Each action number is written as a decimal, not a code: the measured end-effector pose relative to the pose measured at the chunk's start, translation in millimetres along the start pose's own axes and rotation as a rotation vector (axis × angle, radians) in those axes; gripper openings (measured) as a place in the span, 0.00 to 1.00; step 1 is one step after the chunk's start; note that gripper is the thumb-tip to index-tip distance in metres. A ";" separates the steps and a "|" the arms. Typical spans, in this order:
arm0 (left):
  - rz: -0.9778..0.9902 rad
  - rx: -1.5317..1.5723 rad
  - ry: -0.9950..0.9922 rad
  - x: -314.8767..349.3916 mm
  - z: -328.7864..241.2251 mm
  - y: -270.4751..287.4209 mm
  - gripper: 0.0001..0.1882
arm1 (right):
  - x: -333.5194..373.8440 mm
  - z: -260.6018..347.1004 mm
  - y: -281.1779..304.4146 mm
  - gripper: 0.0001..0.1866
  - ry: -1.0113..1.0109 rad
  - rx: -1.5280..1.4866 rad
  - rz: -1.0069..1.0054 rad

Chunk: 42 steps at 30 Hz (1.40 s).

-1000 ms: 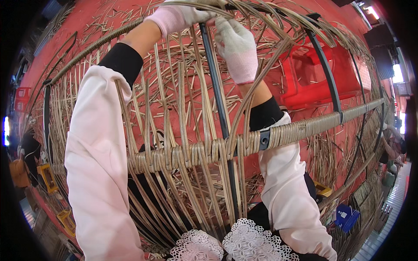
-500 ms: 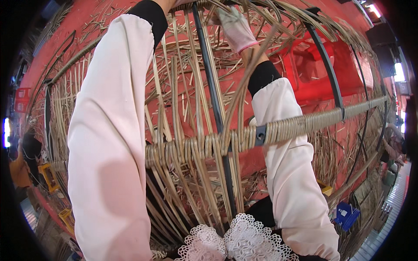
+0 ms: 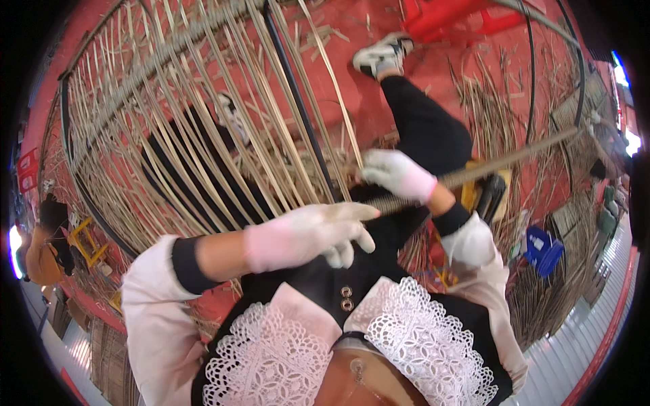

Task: The person sits on the floor and weaves thin bamboo strips around a metal frame to form a basket. They repeatedly thread strips through the frame, pull them tight, and use a staple gun to secure the ends.

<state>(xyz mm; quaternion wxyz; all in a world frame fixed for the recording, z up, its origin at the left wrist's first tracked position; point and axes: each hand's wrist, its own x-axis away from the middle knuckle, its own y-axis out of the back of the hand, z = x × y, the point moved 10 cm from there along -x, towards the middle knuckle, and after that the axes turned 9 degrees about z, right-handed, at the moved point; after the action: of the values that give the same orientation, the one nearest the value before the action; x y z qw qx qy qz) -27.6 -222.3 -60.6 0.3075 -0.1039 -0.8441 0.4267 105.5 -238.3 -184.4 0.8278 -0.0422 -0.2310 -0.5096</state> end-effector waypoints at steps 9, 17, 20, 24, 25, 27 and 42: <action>-0.331 0.930 -0.245 -108.9 159.5 14.3 0.20 | 8.7 1.0 -36.2 0.16 -0.155 0.087 0.224; -0.491 0.777 -0.110 -117.8 154.1 17.3 0.08 | 11.7 14.7 -32.0 0.13 -0.154 0.240 0.181; -0.416 0.665 0.037 -97.1 137.1 1.7 0.10 | 29.8 41.8 -6.7 0.13 0.026 0.003 -0.094; -0.263 0.574 -0.141 -62.3 73.4 -1.2 0.13 | 50.6 53.9 -28.4 0.15 0.115 -0.075 0.134; -0.225 0.567 -0.227 -55.1 50.4 -0.2 0.14 | 54.4 52.4 -36.5 0.16 0.121 -0.102 0.205; -0.265 0.352 -0.281 -44.6 7.1 5.6 0.15 | 53.7 46.6 -33.2 0.12 0.142 -0.017 0.109; -1.581 -1.451 -0.613 133.0 -233.0 167.7 0.15 | -122.2 240.6 179.6 0.14 0.412 0.701 -0.304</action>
<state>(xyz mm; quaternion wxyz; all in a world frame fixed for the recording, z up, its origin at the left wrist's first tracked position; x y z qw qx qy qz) -5.5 91.9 -30.8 0.1376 0.4173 -0.7622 -0.4754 133.2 21.6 7.4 0.7364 0.3785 -0.2235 -0.5143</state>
